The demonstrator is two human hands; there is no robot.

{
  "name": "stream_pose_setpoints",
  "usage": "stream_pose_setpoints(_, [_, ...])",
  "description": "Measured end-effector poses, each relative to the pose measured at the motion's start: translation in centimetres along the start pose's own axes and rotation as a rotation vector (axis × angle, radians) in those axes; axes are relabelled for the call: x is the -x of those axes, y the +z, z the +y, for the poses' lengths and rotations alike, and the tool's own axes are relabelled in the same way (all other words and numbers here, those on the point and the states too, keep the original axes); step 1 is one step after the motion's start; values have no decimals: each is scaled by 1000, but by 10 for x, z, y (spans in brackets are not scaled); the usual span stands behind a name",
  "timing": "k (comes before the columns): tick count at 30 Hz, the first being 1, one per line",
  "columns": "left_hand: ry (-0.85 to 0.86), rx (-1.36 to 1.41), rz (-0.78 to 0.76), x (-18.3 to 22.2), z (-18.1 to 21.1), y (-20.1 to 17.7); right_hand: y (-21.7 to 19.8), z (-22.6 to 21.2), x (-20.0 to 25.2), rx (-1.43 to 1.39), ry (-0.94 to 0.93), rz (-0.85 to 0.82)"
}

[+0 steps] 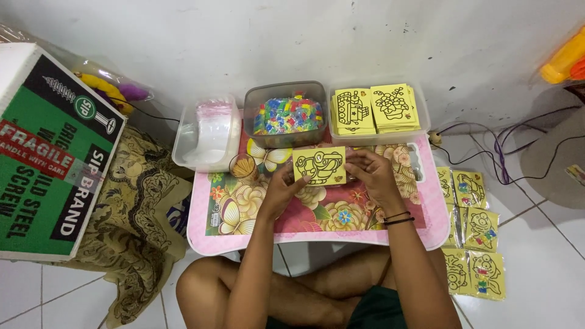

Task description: The person is packaging small yellow cards and colorful packets into clear plastic bags at a steady pace.

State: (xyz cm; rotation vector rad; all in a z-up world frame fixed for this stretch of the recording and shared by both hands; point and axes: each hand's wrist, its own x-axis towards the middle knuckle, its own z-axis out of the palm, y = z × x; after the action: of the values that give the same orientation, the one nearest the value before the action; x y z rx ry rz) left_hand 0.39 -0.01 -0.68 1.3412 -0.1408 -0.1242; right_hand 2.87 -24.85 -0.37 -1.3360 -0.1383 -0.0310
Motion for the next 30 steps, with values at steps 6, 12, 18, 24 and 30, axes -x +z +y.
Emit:
stream_pose_setpoints(6, [-38,-65,18,6,8,0,7,-15,10,32,-33,-33])
stream_pose_setpoints(12, [-55,-72,29,3,4,-4,2,-7,6,-89,-61,3])
stream_pose_setpoints(18, [-62,-75,44,7,20,5,-12,-1,-3,-418,-78,42])
stream_pose_setpoints(24, [-58,-61,50,5,12,0,-8,-6,-3,-423,-91,45])
stream_pose_setpoints(30, [-49,-68,43,6,16,1,-2,-6,4,-291,-59,-3])
